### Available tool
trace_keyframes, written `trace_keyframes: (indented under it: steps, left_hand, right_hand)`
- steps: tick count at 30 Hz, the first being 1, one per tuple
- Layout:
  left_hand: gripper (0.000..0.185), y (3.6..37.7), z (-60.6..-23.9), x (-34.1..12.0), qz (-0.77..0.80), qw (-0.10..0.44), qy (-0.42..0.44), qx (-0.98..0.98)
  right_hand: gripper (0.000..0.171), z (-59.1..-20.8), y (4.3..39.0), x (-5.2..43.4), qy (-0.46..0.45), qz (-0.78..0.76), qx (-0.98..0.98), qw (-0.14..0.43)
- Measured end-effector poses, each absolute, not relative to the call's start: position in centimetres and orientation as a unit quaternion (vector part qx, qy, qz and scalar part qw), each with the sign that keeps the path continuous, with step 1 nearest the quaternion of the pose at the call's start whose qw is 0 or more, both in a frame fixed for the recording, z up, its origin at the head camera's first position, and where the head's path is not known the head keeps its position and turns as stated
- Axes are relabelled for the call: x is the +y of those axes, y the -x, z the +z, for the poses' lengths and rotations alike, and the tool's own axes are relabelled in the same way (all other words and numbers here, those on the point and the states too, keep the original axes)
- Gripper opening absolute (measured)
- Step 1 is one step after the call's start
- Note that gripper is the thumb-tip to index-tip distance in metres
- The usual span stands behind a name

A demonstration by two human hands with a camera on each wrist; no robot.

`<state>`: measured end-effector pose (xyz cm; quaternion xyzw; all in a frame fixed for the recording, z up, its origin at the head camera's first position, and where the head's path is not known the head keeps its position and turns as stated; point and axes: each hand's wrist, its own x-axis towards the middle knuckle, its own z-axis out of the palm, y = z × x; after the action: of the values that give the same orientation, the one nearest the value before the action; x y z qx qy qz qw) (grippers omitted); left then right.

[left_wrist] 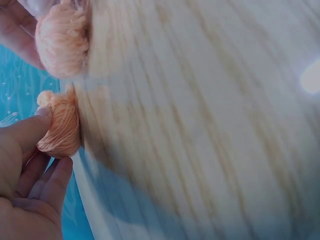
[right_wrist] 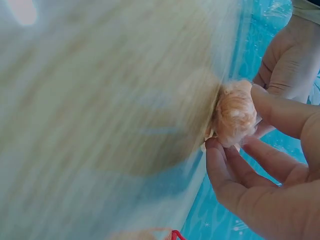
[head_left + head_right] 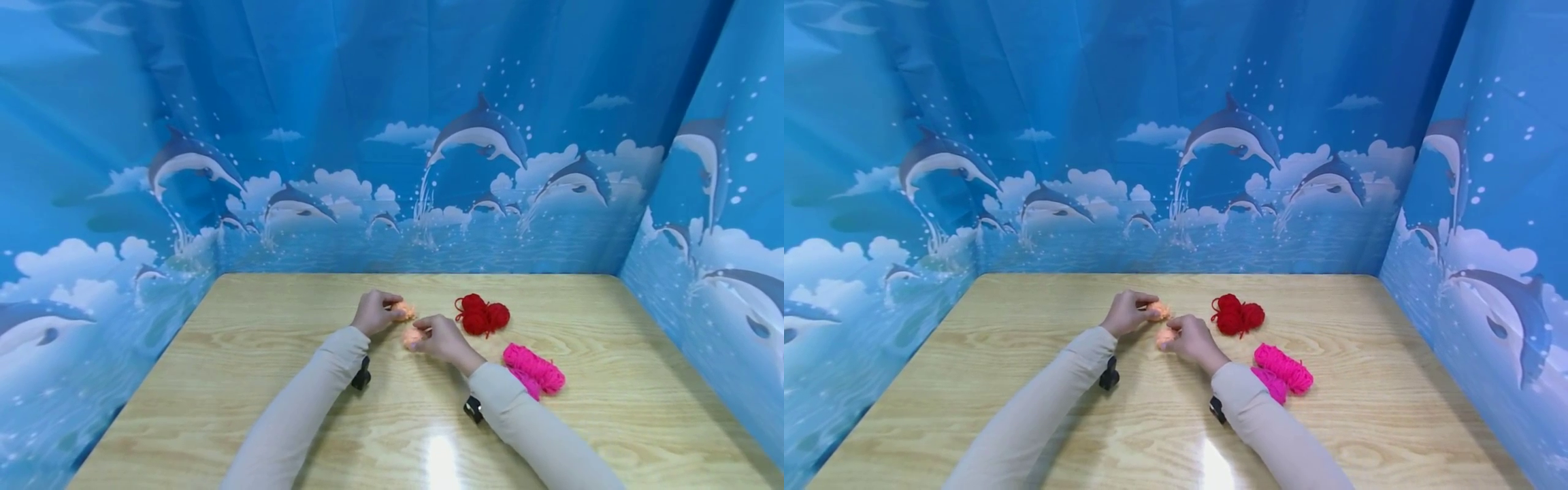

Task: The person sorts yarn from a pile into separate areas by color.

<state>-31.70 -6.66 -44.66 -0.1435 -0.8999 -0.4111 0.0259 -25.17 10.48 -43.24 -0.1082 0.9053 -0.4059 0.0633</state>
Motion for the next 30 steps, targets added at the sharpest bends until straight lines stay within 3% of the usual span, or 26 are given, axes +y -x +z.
trace_keyframes:
  steps: [30]
  left_hand:
    - [0.03,31.7,-44.8,-6.6,-0.418,0.014,0.136,-0.898]
  right_hand:
    - [0.031,-42.2,26.3,10.9,0.044,-0.401,0.909,0.107]
